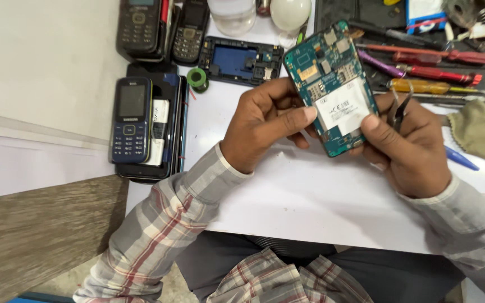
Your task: The person handles a disassembled smartphone motherboard, using tweezers and a screwdriver to remove and reposition small components and connectors. The person repeatedly inspects the board and adjusts parts with tools.
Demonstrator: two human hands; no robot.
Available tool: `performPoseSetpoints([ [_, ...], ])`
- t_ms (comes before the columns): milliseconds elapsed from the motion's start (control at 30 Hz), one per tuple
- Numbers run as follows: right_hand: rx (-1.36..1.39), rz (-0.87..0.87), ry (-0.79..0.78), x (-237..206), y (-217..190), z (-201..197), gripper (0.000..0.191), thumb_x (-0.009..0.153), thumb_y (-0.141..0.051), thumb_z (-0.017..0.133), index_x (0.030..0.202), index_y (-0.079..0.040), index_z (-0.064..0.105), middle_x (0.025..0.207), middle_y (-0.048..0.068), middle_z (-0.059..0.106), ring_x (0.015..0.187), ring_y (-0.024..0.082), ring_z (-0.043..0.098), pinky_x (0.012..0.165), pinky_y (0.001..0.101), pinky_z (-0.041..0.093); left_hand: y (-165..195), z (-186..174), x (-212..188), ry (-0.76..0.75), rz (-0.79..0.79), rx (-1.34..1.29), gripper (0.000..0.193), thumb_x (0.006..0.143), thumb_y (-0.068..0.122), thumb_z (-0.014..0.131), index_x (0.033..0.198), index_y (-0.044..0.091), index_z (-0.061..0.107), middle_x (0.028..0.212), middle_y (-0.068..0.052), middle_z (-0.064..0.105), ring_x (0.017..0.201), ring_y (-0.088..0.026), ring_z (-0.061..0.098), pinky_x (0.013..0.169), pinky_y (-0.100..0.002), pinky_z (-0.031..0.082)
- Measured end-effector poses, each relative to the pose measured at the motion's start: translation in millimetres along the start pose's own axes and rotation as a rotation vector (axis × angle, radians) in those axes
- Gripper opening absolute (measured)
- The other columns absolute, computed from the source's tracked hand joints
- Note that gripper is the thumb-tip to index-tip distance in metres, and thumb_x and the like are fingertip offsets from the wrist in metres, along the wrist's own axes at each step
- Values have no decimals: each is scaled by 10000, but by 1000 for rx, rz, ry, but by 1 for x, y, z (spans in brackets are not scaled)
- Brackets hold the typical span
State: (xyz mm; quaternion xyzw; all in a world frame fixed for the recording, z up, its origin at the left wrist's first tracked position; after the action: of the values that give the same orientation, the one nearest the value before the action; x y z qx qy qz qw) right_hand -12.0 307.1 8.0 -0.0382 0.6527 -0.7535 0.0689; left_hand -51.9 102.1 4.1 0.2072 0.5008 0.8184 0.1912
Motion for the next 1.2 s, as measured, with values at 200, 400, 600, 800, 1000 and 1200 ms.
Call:
performPoseSetpoints([
  [200,39,38,-51,1,6,5,169,1035,-156,609,1125,-28,546,844,59,654,565,41,461,460,199,352,-7,2,2,40,-23,-35,302,1037,175,669,1264,-23,648,1122,-118,729,935,-177,736,719,-296,657],
  [400,-144,41,-57,-1,11,1,192,1064,-171,612,1118,11,588,768,21,573,564,42,442,478,206,347,-11,-2,2,89,-45,25,279,1029,200,637,1213,-9,641,1009,-100,743,795,-150,736,627,-277,635],
  [600,-74,-44,40,5,-2,-7,323,1028,-148,640,1301,15,581,859,11,632,611,19,449,539,190,348,-29,2,1,38,-172,94,259,1011,179,629,1183,-12,660,930,-68,735,708,-99,701,564,-233,585],
  [800,-190,-216,-2,8,-24,1,404,1029,-78,699,1395,31,569,1045,0,623,865,36,544,737,196,431,-39,15,-4,-77,-270,110,263,998,165,631,1185,-16,671,861,-43,722,636,-75,658,506,-215,538],
  [1000,-191,-104,81,11,-15,-3,221,1032,-146,673,1181,13,633,889,16,656,630,26,479,544,186,368,-37,22,-5,-173,-292,173,271,993,150,621,1195,-31,641,830,-41,709,611,-78,668,496,-226,564],
  [1200,-177,-149,58,12,-14,-4,194,1089,-169,665,1073,14,601,860,13,610,630,47,461,535,207,361,-35,22,-3,-208,-233,213,293,987,157,616,1215,-24,644,837,-44,700,605,-82,650,499,-229,554],
])
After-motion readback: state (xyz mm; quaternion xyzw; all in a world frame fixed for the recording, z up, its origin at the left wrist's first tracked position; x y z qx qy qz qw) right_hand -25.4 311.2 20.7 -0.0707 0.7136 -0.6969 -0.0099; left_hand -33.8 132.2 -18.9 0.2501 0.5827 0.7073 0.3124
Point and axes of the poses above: each hand's wrist, its own x-axis towards the middle knuckle, its own z-axis out of the palm, y = z × x, the point moved 7 cm from there along x, towards the middle knuckle
